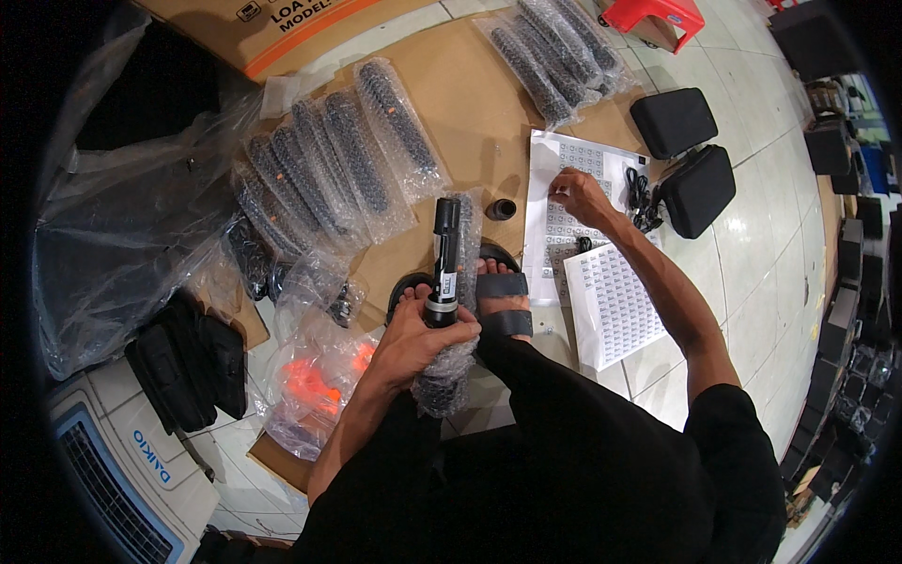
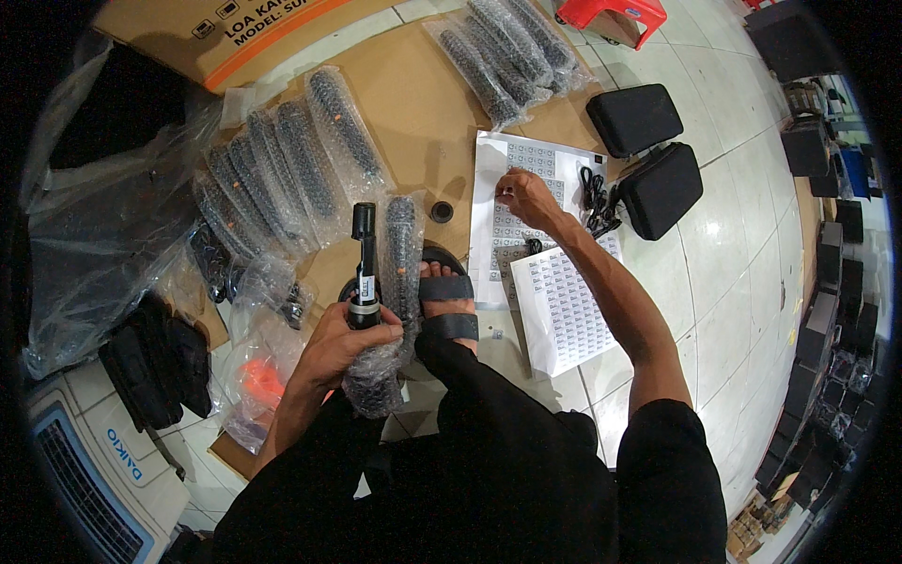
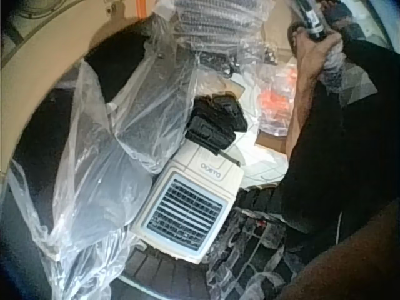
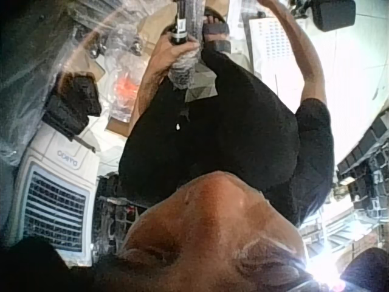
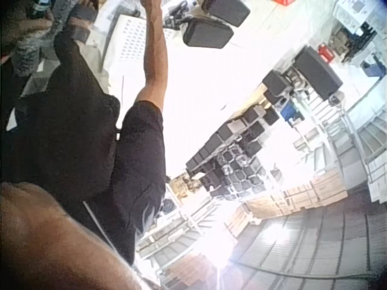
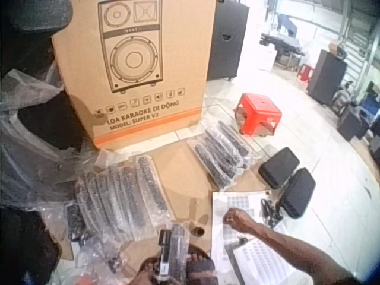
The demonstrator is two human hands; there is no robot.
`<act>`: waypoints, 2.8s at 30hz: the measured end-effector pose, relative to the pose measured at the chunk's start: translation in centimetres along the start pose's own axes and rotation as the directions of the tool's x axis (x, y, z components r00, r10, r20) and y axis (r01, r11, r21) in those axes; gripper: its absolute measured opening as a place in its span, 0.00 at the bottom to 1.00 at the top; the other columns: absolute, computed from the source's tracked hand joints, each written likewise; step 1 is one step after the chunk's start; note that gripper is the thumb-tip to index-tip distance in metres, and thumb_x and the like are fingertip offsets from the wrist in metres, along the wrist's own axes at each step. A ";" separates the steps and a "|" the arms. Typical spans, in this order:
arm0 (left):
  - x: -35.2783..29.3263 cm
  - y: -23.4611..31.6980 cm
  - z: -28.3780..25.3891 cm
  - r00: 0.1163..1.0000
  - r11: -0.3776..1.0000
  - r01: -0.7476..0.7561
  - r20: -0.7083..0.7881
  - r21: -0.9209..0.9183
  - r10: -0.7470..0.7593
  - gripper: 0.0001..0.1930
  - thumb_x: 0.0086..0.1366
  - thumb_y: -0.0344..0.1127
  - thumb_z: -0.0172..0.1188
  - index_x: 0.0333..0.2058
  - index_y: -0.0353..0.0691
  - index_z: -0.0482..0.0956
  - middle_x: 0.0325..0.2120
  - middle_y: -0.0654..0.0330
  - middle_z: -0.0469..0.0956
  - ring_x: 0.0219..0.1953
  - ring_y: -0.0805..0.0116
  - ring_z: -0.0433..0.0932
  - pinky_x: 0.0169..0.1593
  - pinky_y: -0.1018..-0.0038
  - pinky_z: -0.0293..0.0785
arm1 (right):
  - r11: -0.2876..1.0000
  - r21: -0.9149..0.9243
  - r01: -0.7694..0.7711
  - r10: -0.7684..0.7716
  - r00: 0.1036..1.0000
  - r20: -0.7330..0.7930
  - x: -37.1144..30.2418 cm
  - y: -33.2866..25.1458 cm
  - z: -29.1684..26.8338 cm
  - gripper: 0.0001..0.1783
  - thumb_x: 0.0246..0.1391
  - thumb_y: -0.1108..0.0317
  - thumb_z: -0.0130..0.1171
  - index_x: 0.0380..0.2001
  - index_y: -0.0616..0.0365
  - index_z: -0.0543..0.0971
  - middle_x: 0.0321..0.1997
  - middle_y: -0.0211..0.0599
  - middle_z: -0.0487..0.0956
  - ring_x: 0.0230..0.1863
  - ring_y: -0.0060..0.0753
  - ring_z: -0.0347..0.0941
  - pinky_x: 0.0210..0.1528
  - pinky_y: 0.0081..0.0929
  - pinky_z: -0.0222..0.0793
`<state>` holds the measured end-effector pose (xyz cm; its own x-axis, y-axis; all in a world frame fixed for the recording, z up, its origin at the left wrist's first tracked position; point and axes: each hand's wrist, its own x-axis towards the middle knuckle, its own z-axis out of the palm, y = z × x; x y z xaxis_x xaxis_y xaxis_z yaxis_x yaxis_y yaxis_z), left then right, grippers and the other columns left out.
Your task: The person sits on the floor and packs a black microphone into a black carrying case. They unwrap the microphone from bubble wrap, place it in the case, add a purple pen and a cable, then zip the case closed.
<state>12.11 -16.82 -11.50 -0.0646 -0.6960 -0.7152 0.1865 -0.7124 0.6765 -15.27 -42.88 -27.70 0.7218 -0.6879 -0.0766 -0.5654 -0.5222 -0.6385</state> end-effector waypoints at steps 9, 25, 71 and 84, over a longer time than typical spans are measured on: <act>0.3 -1.0 -0.4 0.999 0.998 -0.025 -0.025 0.061 0.027 0.14 0.50 0.41 0.73 0.31 0.37 0.84 0.30 0.59 0.80 0.36 0.68 0.77 0.48 0.70 0.71 | 0.977 -0.128 0.169 -0.172 0.985 -0.018 0.0 -0.8 -0.4 0.12 0.45 0.76 0.66 0.37 0.62 0.79 0.34 0.45 0.80 0.40 0.49 0.77 0.45 0.39 0.73; 0.1 -0.2 0.0 1.000 0.999 -0.013 -0.003 0.032 0.013 0.13 0.51 0.39 0.72 0.30 0.38 0.83 0.30 0.59 0.79 0.34 0.69 0.77 0.44 0.71 0.72 | 0.995 -0.059 0.076 -0.079 0.995 -0.057 -0.7 -1.1 0.6 0.13 0.51 0.79 0.60 0.41 0.63 0.77 0.34 0.48 0.80 0.38 0.51 0.77 0.43 0.41 0.73; 0.2 -0.5 -0.1 1.000 0.999 -0.020 -0.014 0.036 0.021 0.13 0.50 0.39 0.73 0.30 0.37 0.84 0.29 0.60 0.80 0.34 0.69 0.77 0.45 0.71 0.72 | 0.988 -0.127 0.086 -0.069 0.988 0.139 0.9 0.4 -0.6 0.04 0.45 0.77 0.65 0.28 0.62 0.80 0.32 0.43 0.79 0.40 0.47 0.76 0.43 0.39 0.72; 0.3 -0.7 -0.3 1.000 0.999 -0.004 0.000 0.043 0.004 0.13 0.51 0.39 0.73 0.31 0.37 0.83 0.30 0.60 0.80 0.34 0.70 0.77 0.46 0.72 0.72 | 0.959 -0.165 0.230 -0.208 0.968 0.144 1.0 -0.1 -0.9 0.04 0.46 0.77 0.64 0.26 0.62 0.78 0.32 0.40 0.79 0.40 0.47 0.75 0.44 0.39 0.72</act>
<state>12.22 -16.55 -12.25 -0.0637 -0.6985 -0.7128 0.1440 -0.7132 0.6861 -14.86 -44.00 -27.02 0.8731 -0.4847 -0.0517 -0.4419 -0.7421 -0.5040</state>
